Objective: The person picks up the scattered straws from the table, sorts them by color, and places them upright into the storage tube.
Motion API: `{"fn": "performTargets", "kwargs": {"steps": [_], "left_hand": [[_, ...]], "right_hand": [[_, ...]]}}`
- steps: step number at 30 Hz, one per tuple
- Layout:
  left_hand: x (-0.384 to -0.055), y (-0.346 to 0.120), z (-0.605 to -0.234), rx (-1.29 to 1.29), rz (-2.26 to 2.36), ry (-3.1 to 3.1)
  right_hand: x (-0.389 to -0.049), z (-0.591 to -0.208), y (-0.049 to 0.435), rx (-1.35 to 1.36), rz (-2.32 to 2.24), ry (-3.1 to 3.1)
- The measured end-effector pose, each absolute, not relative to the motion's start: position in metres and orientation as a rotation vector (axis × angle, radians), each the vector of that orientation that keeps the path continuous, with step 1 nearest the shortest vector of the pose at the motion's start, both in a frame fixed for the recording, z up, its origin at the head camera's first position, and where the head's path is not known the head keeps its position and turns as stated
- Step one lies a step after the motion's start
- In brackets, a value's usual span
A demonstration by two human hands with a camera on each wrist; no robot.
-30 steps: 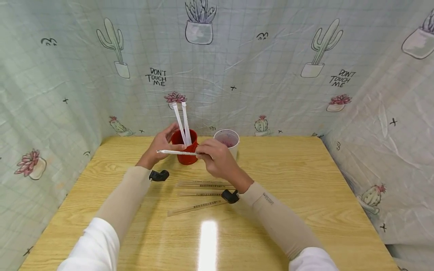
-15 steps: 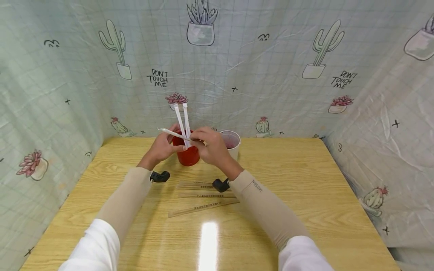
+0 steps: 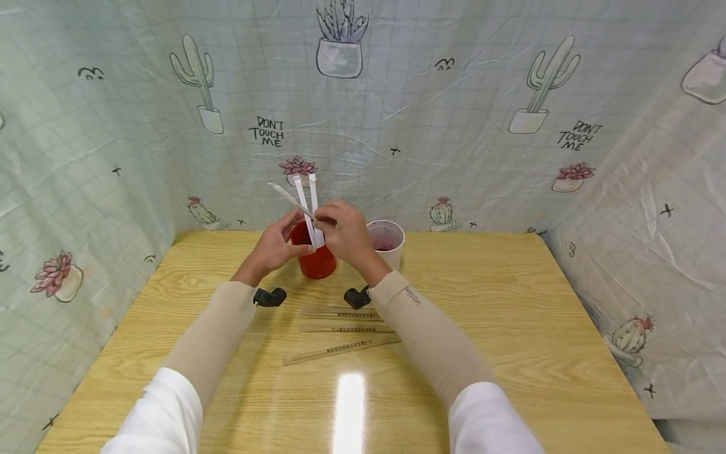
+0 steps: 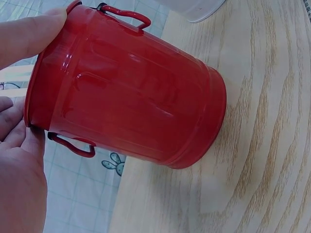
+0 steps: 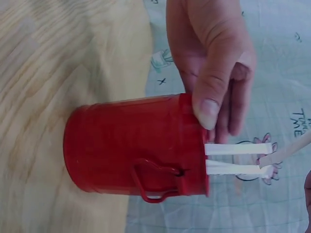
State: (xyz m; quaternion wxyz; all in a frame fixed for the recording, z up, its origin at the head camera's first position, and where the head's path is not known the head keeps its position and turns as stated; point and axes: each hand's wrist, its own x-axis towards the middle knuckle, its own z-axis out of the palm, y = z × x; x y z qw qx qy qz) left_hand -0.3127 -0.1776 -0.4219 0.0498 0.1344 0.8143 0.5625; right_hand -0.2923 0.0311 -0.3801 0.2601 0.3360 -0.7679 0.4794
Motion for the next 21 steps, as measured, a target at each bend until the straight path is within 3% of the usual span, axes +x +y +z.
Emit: {"fn": "performTargets", "kwargs": {"steps": [21], "left_hand": [[-0.311, -0.175, -0.42, 0.387, 1.673, 2.508]], "right_hand": [[-0.305, -0.395, 0.014, 0.363, 1.361, -2.613]]}}
